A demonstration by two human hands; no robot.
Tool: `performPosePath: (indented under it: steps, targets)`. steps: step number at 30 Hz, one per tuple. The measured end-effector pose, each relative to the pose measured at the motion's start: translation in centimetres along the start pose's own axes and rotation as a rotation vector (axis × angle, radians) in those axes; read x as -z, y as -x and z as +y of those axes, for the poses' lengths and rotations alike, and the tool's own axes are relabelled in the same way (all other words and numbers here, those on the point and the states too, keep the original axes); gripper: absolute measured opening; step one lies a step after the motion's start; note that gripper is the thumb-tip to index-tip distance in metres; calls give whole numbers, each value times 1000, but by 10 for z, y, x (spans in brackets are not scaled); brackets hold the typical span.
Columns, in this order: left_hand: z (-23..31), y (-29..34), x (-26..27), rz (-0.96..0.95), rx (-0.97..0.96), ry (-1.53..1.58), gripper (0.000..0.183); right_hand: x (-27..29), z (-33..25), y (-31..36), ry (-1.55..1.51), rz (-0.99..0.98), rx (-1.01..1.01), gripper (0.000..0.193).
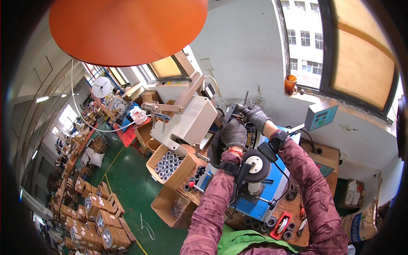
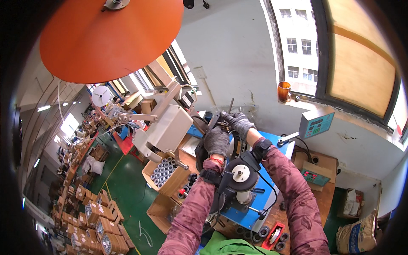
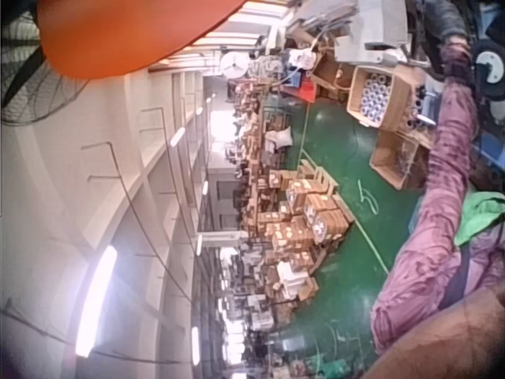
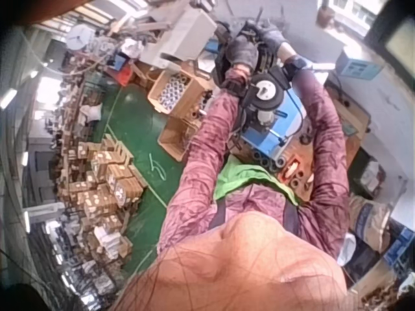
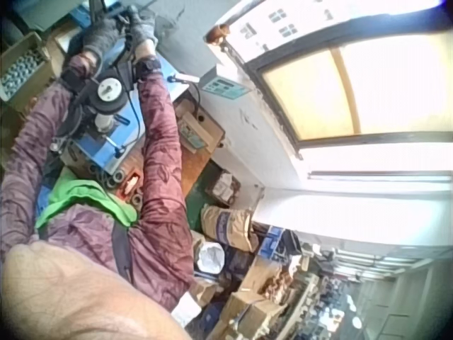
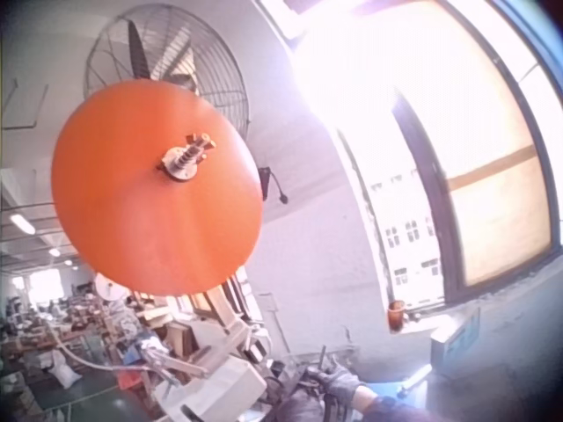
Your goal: Operating an industrial machine to process metal rings and packing them into styrofoam trays.
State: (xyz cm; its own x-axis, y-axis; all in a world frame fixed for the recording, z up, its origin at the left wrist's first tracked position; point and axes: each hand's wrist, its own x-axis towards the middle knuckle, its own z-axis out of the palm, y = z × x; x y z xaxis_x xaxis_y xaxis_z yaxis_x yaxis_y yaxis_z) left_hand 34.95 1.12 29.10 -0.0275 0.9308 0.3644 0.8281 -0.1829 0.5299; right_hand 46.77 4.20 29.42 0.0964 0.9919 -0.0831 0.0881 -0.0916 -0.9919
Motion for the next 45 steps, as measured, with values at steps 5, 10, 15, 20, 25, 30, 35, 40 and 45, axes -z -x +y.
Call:
performPosePath:
  steps: [5, 10, 15, 20, 25, 30, 35, 40, 45]
  targets:
    - [4, 2, 3, 1, -14, 20, 20, 1, 9, 5, -360, -48, 68, 39]
    - [8, 3, 5, -58, 37, 16, 23, -1, 8, -1, -124, 15, 34, 41]
    - [-5, 1, -4, -3, -27, 23, 25, 9, 12, 2, -340, -31, -55, 45]
    - [-16, 43, 33, -36, -77, 58, 32, 25, 19, 23, -349, 22, 12, 42]
    - [-49, 117, 75, -401, -396, 88, 32, 60, 20, 43, -233, 169, 68, 36]
    - [-112, 145, 115, -425, -520, 237, 32, 47, -10, 64, -199, 159, 138, 31]
    - [-144, 135, 160, -574, -292, 306, 31, 23, -52, 108, -139, 89, 406, 24]
    - [-205, 118, 165, -445, -339, 441, 31, -55, -112, 169, 121, 119, 999, 11]
    - [-205, 89, 165, -622, -380, 474, 31, -104, -136, 184, 362, 373, 1176, 22]
